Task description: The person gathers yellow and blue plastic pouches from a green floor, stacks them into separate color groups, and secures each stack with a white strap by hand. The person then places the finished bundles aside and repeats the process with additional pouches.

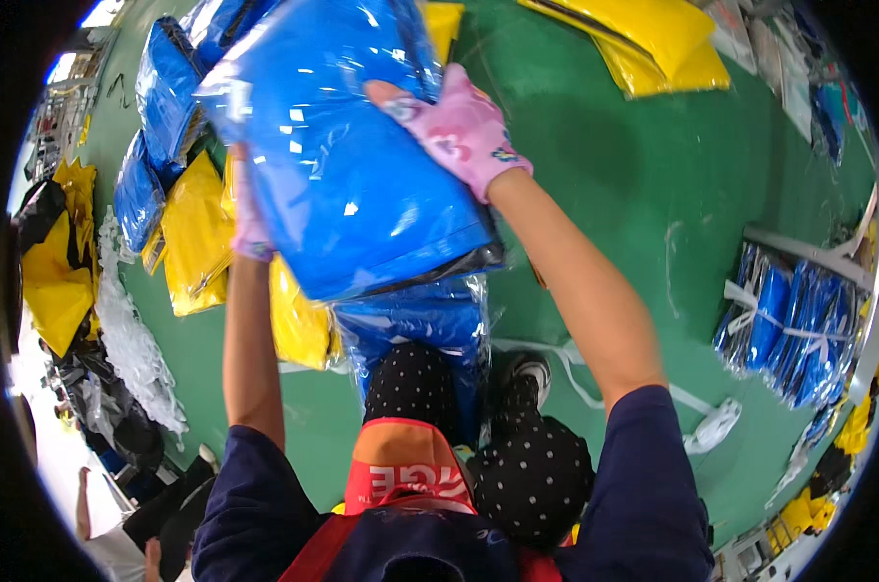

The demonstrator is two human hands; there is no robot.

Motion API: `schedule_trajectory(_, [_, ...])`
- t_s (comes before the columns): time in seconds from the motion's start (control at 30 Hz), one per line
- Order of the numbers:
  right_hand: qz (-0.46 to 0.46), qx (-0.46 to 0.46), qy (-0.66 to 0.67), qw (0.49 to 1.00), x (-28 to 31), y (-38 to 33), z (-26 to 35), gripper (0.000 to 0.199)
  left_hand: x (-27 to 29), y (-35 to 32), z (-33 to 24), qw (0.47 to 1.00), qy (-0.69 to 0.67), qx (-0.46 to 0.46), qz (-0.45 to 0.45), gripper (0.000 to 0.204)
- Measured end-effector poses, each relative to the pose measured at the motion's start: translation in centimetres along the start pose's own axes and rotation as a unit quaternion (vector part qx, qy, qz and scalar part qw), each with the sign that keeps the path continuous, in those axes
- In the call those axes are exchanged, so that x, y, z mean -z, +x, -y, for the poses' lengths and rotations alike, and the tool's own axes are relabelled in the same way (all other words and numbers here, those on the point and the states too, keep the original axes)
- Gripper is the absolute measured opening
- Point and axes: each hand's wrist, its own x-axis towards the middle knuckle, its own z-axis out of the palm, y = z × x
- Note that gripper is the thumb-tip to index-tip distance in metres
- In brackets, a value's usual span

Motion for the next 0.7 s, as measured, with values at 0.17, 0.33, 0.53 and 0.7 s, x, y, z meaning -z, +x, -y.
schedule_trajectory(0.17, [-0.075,0.067,-0.019,0.995,1.3,-8.3,0.6,0.089,-0.5,-7.0,-1.2,0.980,0.109,-0.121,-0.111,0.076])
schedule_trajectory(0.33, [-0.015,0.072,0.080,0.994,-2.1,-19.3,-4.7,0.091,10.1,-17.9,4.5,0.984,0.133,-0.009,-0.120,0.082])
schedule_trajectory(0.53, [0.136,-0.021,0.132,0.982,-5.0,-31.3,-12.2,0.094,15.8,-28.1,15.2,0.960,0.225,0.107,-0.130,0.053])
schedule_trajectory(0.7, [0.267,-0.097,-0.025,0.959,-8.6,-32.4,-18.2,0.102,17.1,-26.1,21.1,0.947,0.188,0.161,-0.204,0.041])
